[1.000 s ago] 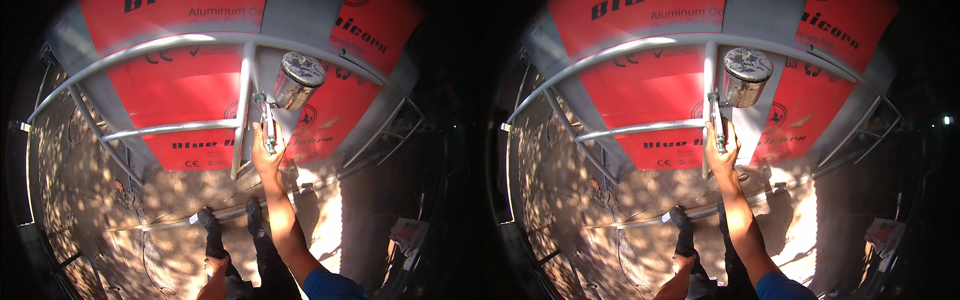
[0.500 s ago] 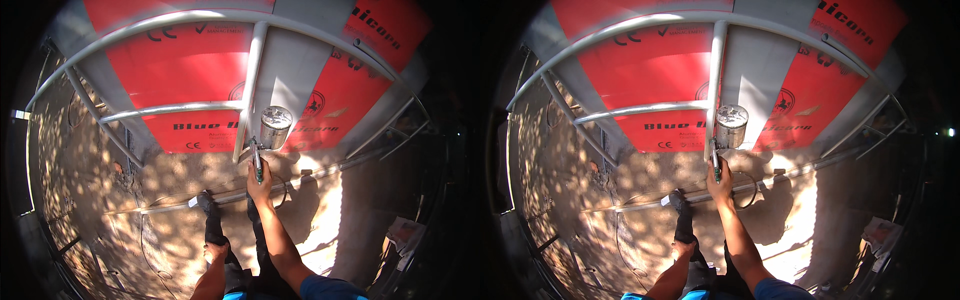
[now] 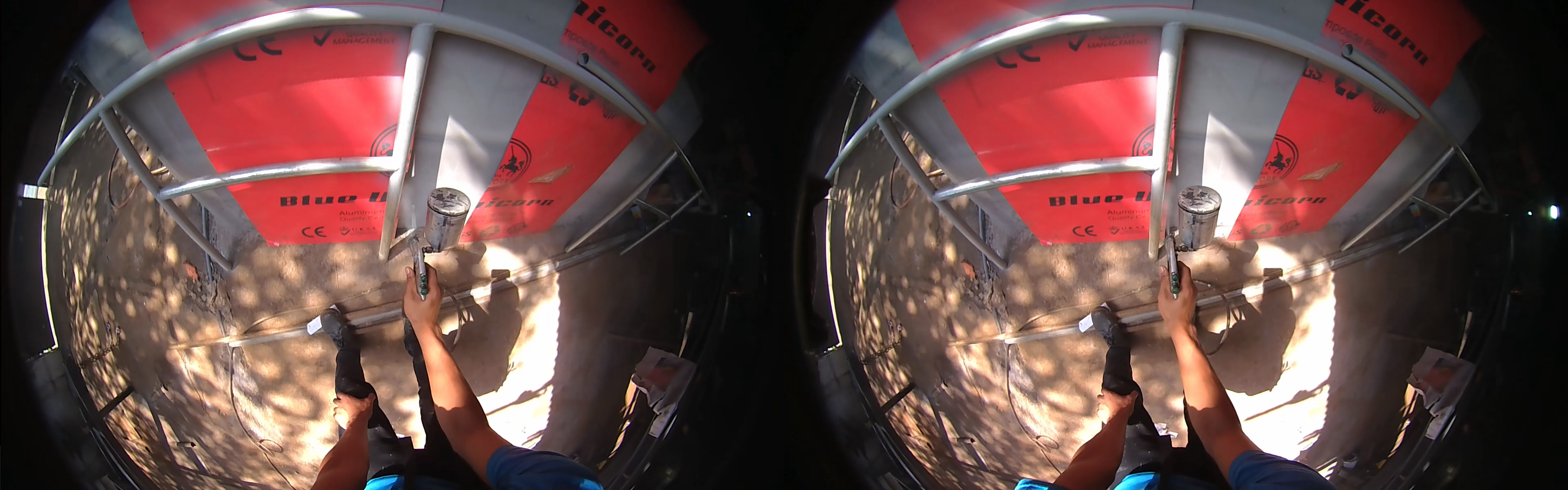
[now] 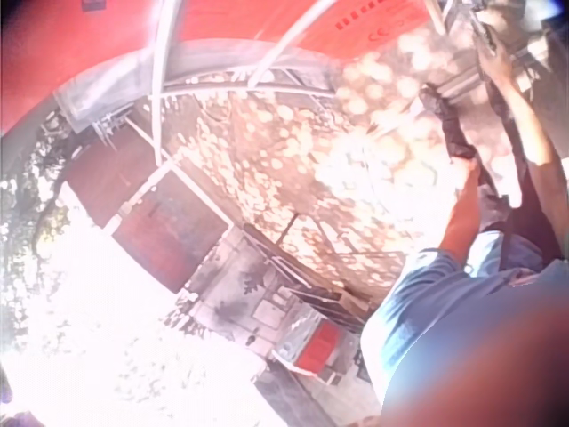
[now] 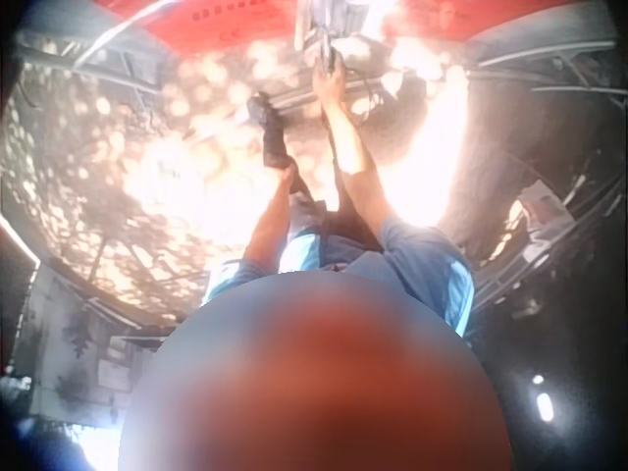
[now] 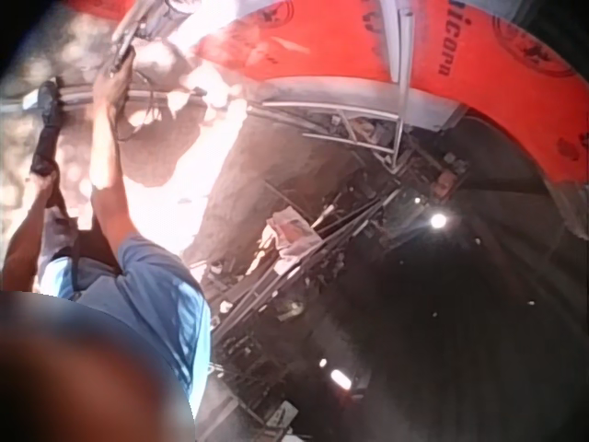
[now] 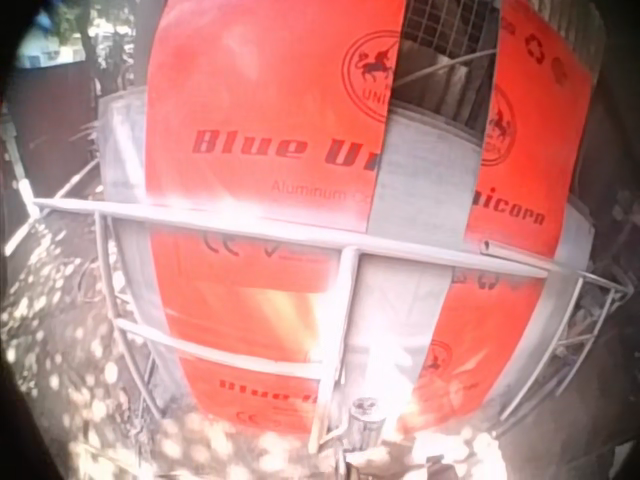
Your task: The person uses a spray gun to apply paint to a metal frame structure. They move the spray gun along the frame's bars and joints, covering multiple sections while adjusting their stance and occasionally repositioning the hose.
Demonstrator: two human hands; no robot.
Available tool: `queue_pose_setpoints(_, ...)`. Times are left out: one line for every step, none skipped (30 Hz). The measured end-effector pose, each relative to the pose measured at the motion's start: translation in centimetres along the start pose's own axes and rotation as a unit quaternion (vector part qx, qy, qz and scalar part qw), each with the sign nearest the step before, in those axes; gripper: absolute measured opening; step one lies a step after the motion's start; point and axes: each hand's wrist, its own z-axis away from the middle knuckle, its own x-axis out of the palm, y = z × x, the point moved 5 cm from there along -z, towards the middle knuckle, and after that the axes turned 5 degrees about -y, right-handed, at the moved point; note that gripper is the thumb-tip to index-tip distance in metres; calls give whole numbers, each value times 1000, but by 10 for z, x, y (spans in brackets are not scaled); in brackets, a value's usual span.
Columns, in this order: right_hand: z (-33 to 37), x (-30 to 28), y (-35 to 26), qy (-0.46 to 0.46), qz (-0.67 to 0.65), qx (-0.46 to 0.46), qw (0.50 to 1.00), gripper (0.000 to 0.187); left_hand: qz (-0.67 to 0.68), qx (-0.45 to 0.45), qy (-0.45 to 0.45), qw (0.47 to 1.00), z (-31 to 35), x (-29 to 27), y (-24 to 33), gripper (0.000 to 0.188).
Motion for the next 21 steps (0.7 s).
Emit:
queue_pose_setpoints(-7,-2,-6,12,-11,-26,1000,22,4,3,2,1000,0,0,0,105)
queue_pose_setpoints(-15,-4,-11,20,-13,-43,999,22,8,4,-2,1000,-1,1,0,105)
queue_pose_setpoints(-24,-6,-17,26,-17,-54,998,22,9,7,2,1000,-2,1,0,106)
queue_pose_setpoints(-32,-8,-24,31,-18,-62,997,22,11,7,0,1000,-2,1,1,106)
queue_pose_setpoints(-40,-11,-31,30,-31,-70,997,22,11,4,-6,1000,-3,1,1,107)
queue_pose_setpoints(-47,-14,-38,25,-43,-73,996,22,10,5,0,1000,-3,1,1,107)
queue_pose_setpoints(-54,-17,-46,23,-49,-76,996,22,9,4,2,1000,-3,2,1,107)
queue_pose_setpoints(-61,-20,-53,21,-49,-74,996,22,6,2,4,1000,-4,2,1,108)
queue_pose_setpoints(-67,-22,-64,36,-73,-94,992,19,8,-1,5,1000,-5,4,1,108)
queue_pose_setpoints(-73,-23,-72,36,-82,-97,991,19,10,-2,8,1000,-6,5,1,108)
queue_pose_setpoints(-79,-24,-81,37,-91,-101,990,19,15,-1,10,1000,-7,6,1,108)
queue_pose_setpoints(-84,-27,-88,38,-100,-103,989,18,11,2,15,1000,-8,8,1,108)
queue_pose_setpoints(-91,-28,-94,19,-103,-81,991,17,11,8,22,1000,-10,8,1,109)
queue_pose_setpoints(-98,-30,-103,27,-105,-100,989,18,11,14,29,999,-12,9,2,109)
queue_pose_setpoints(-104,-31,-112,35,-107,-119,986,18,6,13,25,1000,-13,10,1,109)
queue_pose_setpoints(-111,-33,-121,42,-110,-138,983,19,2,13,21,1000,-14,11,1,109)
queue_pose_setpoints(-118,-34,-129,52,-100,-147,983,20,-2,6,15,1000,-15,12,1,109)
queue_pose_setpoints(-123,-36,-139,71,-101,-176,977,19,-1,11,19,1000,-15,11,1,109)
queue_pose_setpoints(-128,-36,-147,90,-101,-204,970,19,0,11,22,1000,-15,11,1,108)
queue_pose_setpoints(-131,-39,-156,110,-102,-234,961,19,2,10,24,1000,-14,11,2,108)
queue_pose_setpoints(-135,-40,-160,112,-105,-229,961,18,4,13,23,1000,-13,10,2,108)
